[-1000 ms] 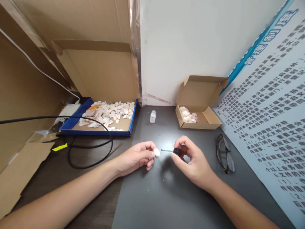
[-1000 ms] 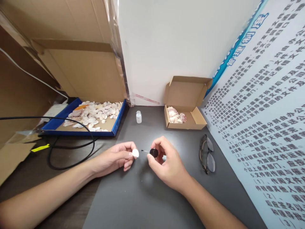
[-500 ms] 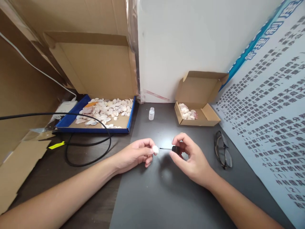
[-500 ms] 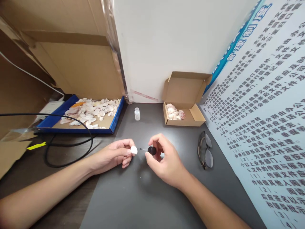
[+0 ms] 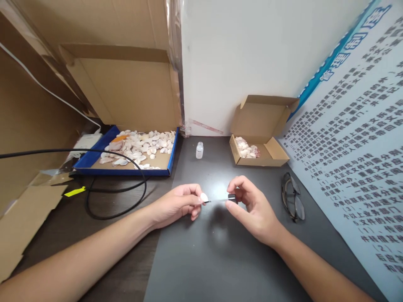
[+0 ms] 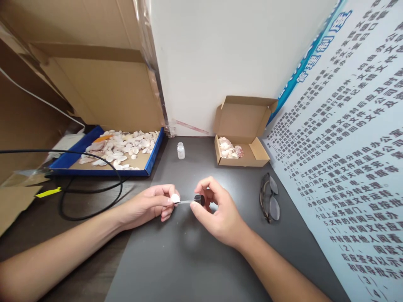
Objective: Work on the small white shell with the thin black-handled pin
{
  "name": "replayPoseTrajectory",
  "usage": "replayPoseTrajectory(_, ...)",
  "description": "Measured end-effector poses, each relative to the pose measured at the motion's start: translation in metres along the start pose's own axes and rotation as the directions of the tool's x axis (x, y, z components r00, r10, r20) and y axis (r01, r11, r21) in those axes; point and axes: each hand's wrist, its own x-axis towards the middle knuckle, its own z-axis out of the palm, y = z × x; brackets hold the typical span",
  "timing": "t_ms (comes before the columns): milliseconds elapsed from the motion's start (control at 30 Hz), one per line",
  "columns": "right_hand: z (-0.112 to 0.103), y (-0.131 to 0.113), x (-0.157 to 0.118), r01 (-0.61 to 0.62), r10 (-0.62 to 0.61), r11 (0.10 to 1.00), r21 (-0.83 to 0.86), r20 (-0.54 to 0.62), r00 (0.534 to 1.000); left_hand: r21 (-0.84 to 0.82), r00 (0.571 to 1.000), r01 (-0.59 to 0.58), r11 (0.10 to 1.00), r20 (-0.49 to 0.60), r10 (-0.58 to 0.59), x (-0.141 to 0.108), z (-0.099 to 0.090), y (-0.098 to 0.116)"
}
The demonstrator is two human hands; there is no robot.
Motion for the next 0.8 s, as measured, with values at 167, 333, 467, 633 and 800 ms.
replayPoseTrajectory(167, 0.0006, -0.0009, 0.0003, -0.011, 0.011, 1.000, -0.013, -0.022, 1.000, 0.001, 1.000, -0.008, 1.000, 0.007, 0.008, 0.0001, -0.0002, -0.0007)
replayPoseTrajectory(333, 0.0018, -0.0001, 0.0000, -0.001, -0.001, 0.997, -0.082, -0.023, 1.000, -0.002, 1.000, -0.004, 1.000, 0.013, 0.004, -0.0002, -0.0006, -0.0007)
replayPoseTrajectory(467, 0.0019, 0.0004, -0.0003, 0.012, -0.013, 0.999, -0.043, -0.011, 1.000, 0.000, 1.000, -0.008, 1.000, 0.015, 0.008, -0.0002, -0.0006, -0.0003)
replayPoseTrajectory(633, 0.0024, 0.0002, -0.0006, 0.004, -0.006, 0.997, -0.076, -0.024, 1.000, -0.003, 1.000, -0.009, 1.000, 0.014, 0.009, 0.0000, -0.0002, 0.0001)
replayPoseTrajectory(800, 0.0027, -0.0003, -0.0013, -0.003, 0.003, 1.000, -0.026, -0.012, 1.000, -0.009, 1.000, -0.004, 1.000, 0.008, 0.004, -0.0004, 0.0008, 0.0006)
